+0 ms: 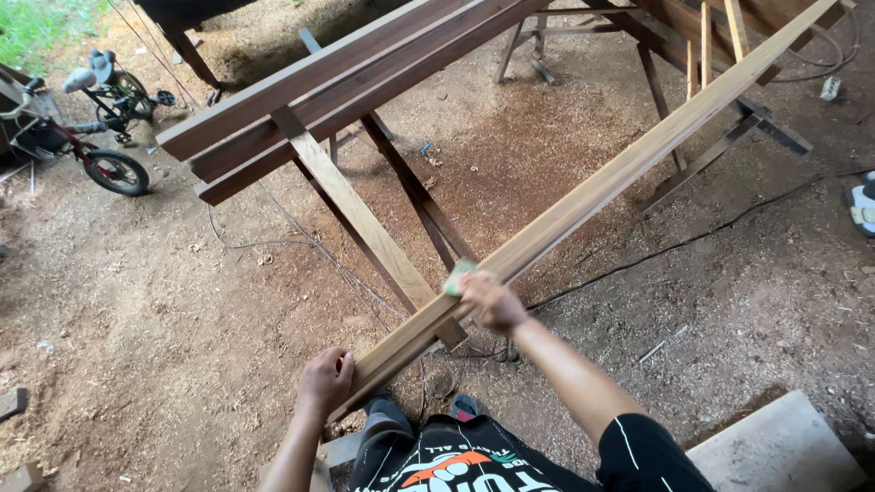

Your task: The person sands the surfaces and edges of a large wooden frame structure using a small piece of sandpaper by hand.

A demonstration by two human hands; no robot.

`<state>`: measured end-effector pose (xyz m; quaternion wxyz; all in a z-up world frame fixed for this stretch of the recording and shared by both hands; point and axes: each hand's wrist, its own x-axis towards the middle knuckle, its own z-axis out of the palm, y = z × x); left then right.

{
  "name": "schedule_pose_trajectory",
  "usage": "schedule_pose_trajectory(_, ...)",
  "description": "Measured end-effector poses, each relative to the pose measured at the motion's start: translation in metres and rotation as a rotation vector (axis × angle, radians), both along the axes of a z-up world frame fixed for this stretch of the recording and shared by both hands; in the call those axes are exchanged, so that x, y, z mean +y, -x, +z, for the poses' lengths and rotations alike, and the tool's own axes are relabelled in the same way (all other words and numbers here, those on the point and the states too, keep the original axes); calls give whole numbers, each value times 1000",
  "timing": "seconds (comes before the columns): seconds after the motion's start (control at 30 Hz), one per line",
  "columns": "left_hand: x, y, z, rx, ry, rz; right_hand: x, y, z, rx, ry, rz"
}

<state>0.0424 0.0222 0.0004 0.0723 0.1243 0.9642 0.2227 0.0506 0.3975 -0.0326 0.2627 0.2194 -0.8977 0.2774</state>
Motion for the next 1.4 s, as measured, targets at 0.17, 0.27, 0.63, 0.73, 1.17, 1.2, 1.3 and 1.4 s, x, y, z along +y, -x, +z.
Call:
schedule_pose_trajectory(0.17, 2, -5, 6, 46, -22, 55, 46, 9, 4, 8, -127, -384)
schedule_pose_trajectory(0.27, 3, -5, 7, 48, -12, 62, 19, -7, 3, 57, -102, -195)
schedule_pose_trajectory(0.63, 9, -9, 9, 109, 25, 71, 69, 13, 39, 14, -27, -328)
schedule_pose_trajectory(0.73, 7, -10, 5, 192, -30, 22, 11, 16, 55, -48, 440, -167)
schedule_pose_trajectory(1.17, 12, -7, 8, 152, 110, 29, 32, 1, 25, 141, -10, -350)
schedule_pose_trajectory(1.2, 11, -7, 7, 183, 88, 21, 30, 0, 28, 187, -106, -503)
schedule_pose_trajectory(1.3, 10, -5, 8, 215, 65, 14, -28, 13, 49, 110, 358, -393)
schedule_pose_trajectory(1.4, 12, -5, 18, 104, 147, 35, -91, -12, 94, 297, 176, -234)
